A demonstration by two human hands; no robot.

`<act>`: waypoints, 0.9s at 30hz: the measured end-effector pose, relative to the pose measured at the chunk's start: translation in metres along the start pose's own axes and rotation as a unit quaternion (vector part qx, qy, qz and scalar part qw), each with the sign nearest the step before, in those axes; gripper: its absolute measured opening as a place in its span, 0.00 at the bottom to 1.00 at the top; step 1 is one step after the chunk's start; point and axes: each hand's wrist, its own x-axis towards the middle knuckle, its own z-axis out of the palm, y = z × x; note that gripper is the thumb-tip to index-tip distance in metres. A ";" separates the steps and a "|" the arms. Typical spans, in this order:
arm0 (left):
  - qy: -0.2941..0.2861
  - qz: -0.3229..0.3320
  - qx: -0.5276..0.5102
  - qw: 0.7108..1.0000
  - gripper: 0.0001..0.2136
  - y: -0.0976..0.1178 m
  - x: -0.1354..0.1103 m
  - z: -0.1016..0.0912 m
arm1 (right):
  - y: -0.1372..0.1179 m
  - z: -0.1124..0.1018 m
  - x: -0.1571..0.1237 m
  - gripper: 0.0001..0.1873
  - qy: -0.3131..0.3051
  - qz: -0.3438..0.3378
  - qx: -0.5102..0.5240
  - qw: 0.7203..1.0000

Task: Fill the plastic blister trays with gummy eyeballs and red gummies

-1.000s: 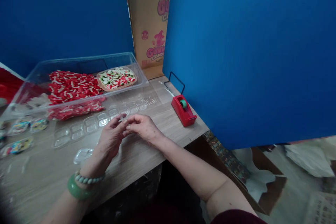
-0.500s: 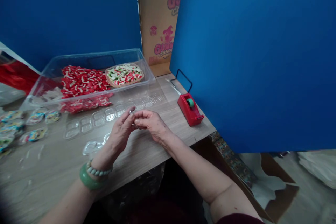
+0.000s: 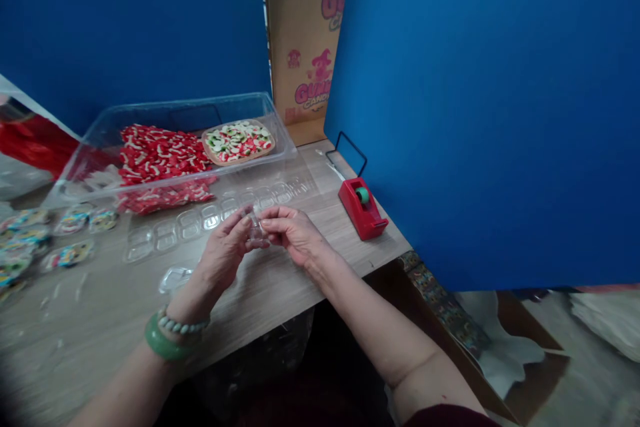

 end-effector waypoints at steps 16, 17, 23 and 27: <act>0.038 -0.031 0.009 0.999 0.28 0.005 -0.015 -0.015 | -0.036 -0.081 0.115 0.14 0.230 -0.045 -0.681 0.694; 0.038 -0.033 0.005 0.999 0.27 0.005 -0.015 -0.017 | -0.034 -0.080 0.110 0.15 0.228 -0.057 -0.679 0.696; 0.043 -0.028 -0.018 0.998 0.27 -0.002 -0.013 -0.015 | -0.002 -0.041 0.022 0.15 0.173 -0.214 -0.586 0.762; 0.030 -0.041 -0.034 0.998 0.27 -0.016 -0.019 0.005 | 0.029 -0.004 -0.036 0.12 0.032 -0.322 -0.562 0.761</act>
